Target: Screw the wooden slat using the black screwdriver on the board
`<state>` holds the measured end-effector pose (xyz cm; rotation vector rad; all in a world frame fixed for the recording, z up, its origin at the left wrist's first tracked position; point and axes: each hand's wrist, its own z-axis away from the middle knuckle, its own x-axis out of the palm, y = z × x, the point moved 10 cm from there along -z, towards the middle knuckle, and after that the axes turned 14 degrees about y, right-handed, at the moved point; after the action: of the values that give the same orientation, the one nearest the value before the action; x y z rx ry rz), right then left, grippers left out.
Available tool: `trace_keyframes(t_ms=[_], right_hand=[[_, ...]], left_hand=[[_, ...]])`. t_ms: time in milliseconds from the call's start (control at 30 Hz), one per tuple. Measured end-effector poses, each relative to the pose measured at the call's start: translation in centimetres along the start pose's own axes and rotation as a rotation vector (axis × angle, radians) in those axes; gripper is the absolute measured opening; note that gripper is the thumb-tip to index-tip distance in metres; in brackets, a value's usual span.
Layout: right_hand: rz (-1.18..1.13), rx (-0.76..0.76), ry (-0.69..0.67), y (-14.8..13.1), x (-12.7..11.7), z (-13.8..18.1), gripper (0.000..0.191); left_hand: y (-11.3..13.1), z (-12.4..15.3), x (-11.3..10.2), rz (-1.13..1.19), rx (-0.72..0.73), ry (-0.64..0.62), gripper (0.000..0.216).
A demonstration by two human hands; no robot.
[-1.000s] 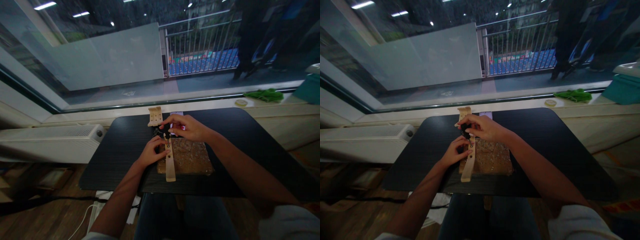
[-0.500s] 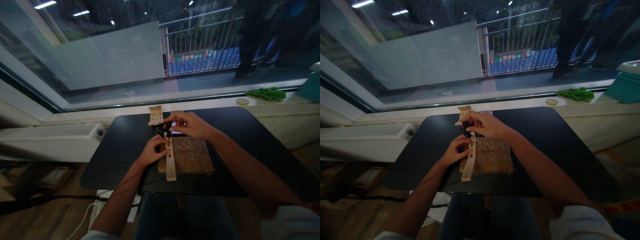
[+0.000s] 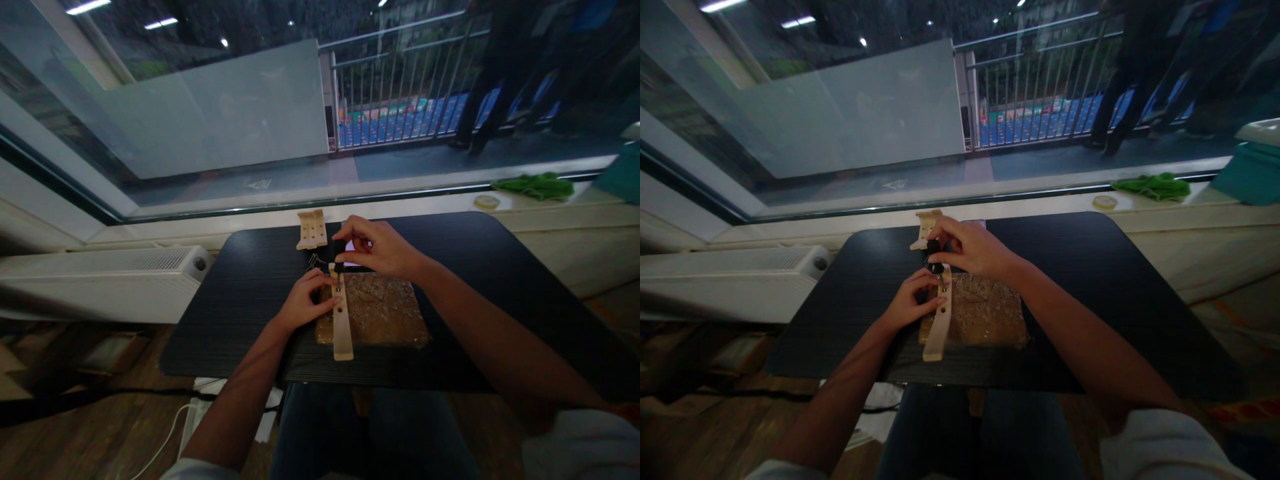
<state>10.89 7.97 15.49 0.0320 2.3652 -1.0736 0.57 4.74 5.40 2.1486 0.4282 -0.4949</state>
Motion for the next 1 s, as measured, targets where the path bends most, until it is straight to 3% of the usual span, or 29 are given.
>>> trace_keyframes(t_ms=[667,1000], right_hand=[[0.056,-0.031,0.057,-0.2,-0.1,-0.1,0.029],[0.090,-0.163,0.085,-1.2,-0.1,0.1,0.023]], left_hand=[[0.0,0.0,0.0,-0.013,0.008,0.003,0.025],[0.1,0.0,0.0,-0.007,0.015,0.003,0.025]])
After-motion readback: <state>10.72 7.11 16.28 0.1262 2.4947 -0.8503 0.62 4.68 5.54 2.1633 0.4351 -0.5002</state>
